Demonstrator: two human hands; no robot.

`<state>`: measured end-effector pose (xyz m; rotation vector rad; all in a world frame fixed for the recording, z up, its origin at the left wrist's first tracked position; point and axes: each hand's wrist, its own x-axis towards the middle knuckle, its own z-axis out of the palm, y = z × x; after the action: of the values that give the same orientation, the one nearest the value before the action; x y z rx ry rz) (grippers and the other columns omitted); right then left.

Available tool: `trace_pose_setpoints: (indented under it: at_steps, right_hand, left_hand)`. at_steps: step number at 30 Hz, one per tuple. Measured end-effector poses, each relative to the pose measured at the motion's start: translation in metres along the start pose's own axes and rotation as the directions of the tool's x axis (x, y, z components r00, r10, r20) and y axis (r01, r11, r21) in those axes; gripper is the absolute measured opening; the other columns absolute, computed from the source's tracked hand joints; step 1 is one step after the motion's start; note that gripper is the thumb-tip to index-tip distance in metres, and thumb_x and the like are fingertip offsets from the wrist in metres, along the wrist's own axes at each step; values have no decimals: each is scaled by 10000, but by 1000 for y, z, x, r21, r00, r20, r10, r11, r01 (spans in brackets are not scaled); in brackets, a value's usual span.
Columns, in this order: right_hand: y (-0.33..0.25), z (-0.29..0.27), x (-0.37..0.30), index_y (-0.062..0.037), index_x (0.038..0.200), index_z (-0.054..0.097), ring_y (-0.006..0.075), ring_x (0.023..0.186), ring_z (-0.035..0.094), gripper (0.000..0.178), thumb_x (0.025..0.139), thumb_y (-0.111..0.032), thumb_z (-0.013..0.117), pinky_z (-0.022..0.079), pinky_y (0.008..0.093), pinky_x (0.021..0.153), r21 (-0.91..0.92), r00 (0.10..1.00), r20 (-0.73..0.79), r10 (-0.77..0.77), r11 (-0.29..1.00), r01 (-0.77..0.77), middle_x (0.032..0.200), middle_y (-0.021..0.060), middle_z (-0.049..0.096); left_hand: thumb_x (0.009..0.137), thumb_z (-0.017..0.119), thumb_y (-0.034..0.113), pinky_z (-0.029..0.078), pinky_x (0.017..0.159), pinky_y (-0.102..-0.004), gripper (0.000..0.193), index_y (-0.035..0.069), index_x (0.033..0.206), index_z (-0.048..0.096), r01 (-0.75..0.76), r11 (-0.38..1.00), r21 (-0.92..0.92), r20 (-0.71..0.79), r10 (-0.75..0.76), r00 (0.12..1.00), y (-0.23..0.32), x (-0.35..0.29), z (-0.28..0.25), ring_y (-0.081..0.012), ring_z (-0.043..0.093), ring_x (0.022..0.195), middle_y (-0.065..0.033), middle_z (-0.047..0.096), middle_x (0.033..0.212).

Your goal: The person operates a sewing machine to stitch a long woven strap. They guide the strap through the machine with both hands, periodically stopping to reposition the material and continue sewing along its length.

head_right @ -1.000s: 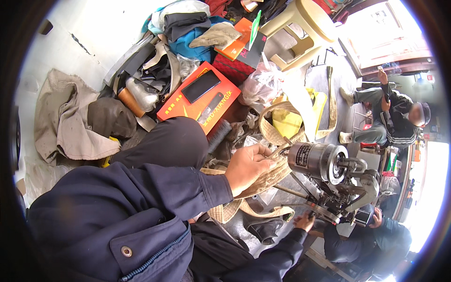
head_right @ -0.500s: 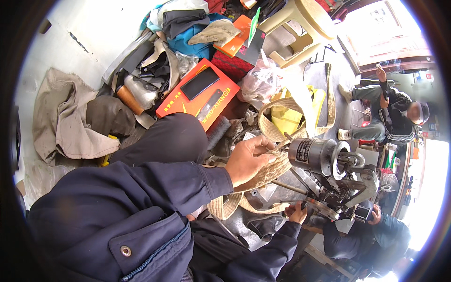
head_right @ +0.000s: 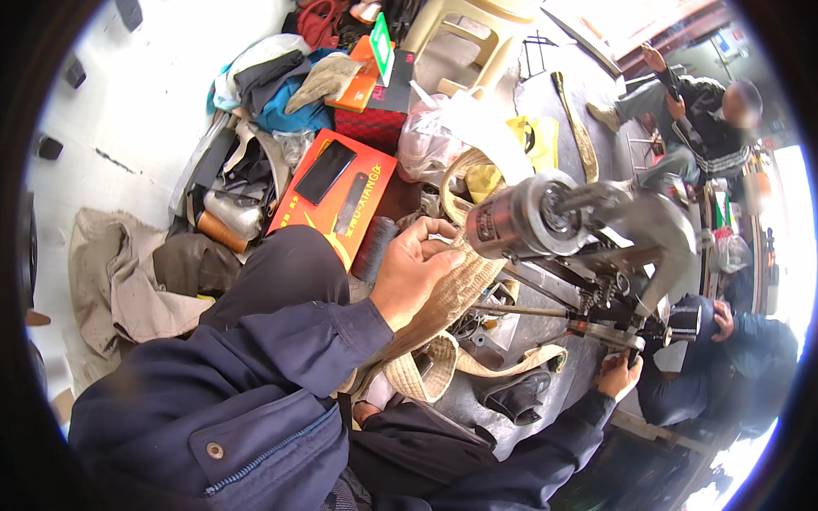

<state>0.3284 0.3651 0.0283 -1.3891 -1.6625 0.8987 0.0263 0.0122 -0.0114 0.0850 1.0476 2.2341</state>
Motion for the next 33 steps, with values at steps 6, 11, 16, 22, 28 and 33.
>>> trace_pose_setpoints:
  at_steps: [6, 11, 16, 22, 28, 33]
  right_hand:
    - [72, 0, 27, -138, 980, 532, 120, 412, 489, 123, 983, -250, 581, 326, 270, 344, -65, 991, 72, 109, 992, -105, 607, 10, 507]
    - [80, 50, -30, -122, 1079, 549, 194, 456, 593, 207, 975, -289, 616, 445, 316, 382, -131, 865, 327, 381, 925, -357, 635, 78, 600]
    - [-1, 69, -84, -2, 1028, 574, 168, 515, 606, 220, 968, -208, 624, 472, 281, 471, -35, 832, 546, 99, 995, -95, 685, 75, 617]
    - [-36, 20, -37, -88, 850, 546, 80, 499, 498, 187, 970, -225, 587, 365, 232, 450, 10, 976, 100, -195, 981, 195, 625, -11, 528]
    - [53, 12, 11, -64, 968, 597, 155, 575, 561, 173, 933, -229, 638, 457, 319, 530, -240, 997, -51, 51, 969, -61, 674, 48, 561]
    - [60, 59, -41, -91, 1047, 544, 179, 472, 584, 206, 993, -284, 591, 411, 339, 382, -255, 877, 333, 347, 928, -271, 658, 61, 583]
  left_hand:
    - [905, 633, -53, 502, 857, -228, 278, 17, 1163, 555, -30, 999, -43, 16, 31, 999, 3, 1, 2, -86, 649, 929, -91, 712, 1028]
    - [889, 643, -62, 516, 900, -260, 308, 16, 1177, 567, -64, 998, -3, 34, 64, 997, 0, 4, -1, -114, 664, 960, -92, 698, 1078]
    - [885, 648, -47, 507, 916, -274, 333, 12, 1206, 578, -77, 997, 5, 41, 76, 996, 0, 4, -1, -131, 659, 989, -80, 695, 1096]
    - [874, 677, -50, 489, 912, -260, 294, 22, 1151, 613, -115, 993, 12, 45, 115, 992, 2, 6, 0, -113, 653, 980, -75, 702, 1099]
    - [895, 659, -15, 463, 973, -285, 320, 13, 1209, 600, -84, 996, 34, 101, 80, 992, 4, 6, 0, -134, 631, 1046, -67, 677, 1160]
    - [925, 665, 67, 464, 993, -322, 410, 23, 1308, 525, -116, 990, 79, 101, 108, 989, -2, -8, 3, -172, 612, 1097, -69, 631, 1232]
